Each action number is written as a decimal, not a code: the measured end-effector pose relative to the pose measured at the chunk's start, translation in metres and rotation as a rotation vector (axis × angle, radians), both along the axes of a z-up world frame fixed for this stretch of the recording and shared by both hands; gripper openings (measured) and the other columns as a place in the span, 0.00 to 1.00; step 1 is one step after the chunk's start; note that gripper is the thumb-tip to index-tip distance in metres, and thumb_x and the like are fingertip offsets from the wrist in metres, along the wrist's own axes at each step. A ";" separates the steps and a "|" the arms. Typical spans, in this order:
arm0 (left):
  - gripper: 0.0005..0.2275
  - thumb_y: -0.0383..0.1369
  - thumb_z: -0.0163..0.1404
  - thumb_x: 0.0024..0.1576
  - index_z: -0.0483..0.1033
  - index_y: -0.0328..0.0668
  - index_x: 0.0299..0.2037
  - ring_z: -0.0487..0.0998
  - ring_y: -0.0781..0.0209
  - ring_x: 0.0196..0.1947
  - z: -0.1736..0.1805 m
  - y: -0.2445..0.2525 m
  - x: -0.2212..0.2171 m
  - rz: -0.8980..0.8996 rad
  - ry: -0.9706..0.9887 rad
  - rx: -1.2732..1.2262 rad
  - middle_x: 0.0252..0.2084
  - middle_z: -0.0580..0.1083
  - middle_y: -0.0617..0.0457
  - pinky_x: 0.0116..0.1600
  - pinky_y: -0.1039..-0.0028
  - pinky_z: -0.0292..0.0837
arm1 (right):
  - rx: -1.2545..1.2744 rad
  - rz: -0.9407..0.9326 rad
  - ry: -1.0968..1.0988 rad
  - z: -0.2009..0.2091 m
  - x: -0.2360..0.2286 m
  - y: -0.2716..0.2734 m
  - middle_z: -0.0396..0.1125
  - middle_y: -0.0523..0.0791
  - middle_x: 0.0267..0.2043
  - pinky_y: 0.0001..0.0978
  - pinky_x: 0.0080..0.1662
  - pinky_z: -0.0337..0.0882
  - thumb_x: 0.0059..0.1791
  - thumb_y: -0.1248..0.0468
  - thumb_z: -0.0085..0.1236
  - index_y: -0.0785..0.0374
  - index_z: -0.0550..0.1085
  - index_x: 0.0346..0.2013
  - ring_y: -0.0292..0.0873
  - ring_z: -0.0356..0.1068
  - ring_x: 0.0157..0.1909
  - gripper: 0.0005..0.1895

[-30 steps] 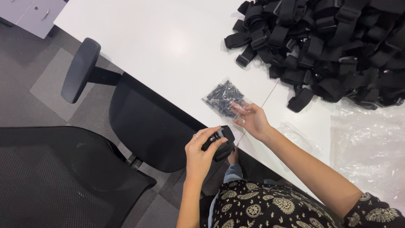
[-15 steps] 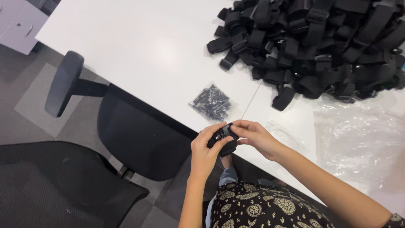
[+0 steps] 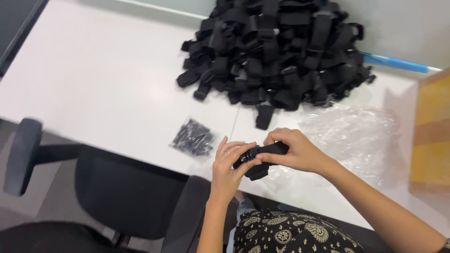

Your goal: The person removes a black strap and a mounting bracket from plastic bags, joins them by hand by inserting a screw through the hinge, and places the assembled unit onto a pile on the desk.

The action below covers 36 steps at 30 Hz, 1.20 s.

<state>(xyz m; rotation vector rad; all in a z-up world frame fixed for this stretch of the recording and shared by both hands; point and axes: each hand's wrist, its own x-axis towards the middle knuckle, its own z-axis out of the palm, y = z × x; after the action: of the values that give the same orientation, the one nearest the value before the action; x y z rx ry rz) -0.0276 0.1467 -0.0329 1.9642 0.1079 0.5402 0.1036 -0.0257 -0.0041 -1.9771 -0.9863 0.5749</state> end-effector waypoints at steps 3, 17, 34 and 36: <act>0.17 0.42 0.66 0.47 0.82 0.43 0.42 0.76 0.56 0.39 0.002 -0.009 0.022 -0.105 0.222 -0.035 0.31 0.76 0.53 0.56 0.59 0.67 | -0.076 -0.088 0.109 0.006 0.012 -0.028 0.65 0.39 0.16 0.26 0.26 0.60 0.42 0.56 0.70 0.62 0.71 0.18 0.34 0.62 0.21 0.19; 0.19 0.44 0.71 0.41 0.83 0.35 0.30 0.82 0.68 0.27 -0.042 0.013 0.157 -0.161 0.314 -0.232 0.27 0.82 0.52 0.35 0.79 0.76 | -0.196 -0.440 0.019 -0.011 0.133 -0.047 0.75 0.43 0.23 0.25 0.31 0.69 0.35 0.56 0.77 0.63 0.78 0.23 0.36 0.73 0.25 0.17; 0.29 0.51 0.68 0.41 0.76 0.39 0.46 0.69 0.53 0.49 -0.111 0.004 0.287 0.454 0.201 0.433 0.50 0.69 0.56 0.47 0.61 0.69 | -0.140 -0.416 -0.734 -0.098 0.244 -0.014 0.72 0.45 0.39 0.40 0.47 0.67 0.42 0.66 0.72 0.65 0.76 0.33 0.48 0.70 0.47 0.11; 0.27 0.50 0.67 0.43 0.75 0.41 0.46 0.69 0.53 0.50 -0.114 0.003 0.283 0.419 0.200 0.395 0.50 0.69 0.55 0.51 0.62 0.68 | -0.133 -0.408 -0.815 -0.105 0.236 -0.014 0.71 0.44 0.43 0.41 0.49 0.66 0.44 0.65 0.71 0.63 0.77 0.32 0.47 0.68 0.51 0.09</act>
<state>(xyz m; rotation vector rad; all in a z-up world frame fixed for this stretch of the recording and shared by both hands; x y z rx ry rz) 0.2557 0.1500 -0.1471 2.3958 0.5873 0.6710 0.3400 -0.0398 -0.1090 -2.4971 -0.9601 -0.4479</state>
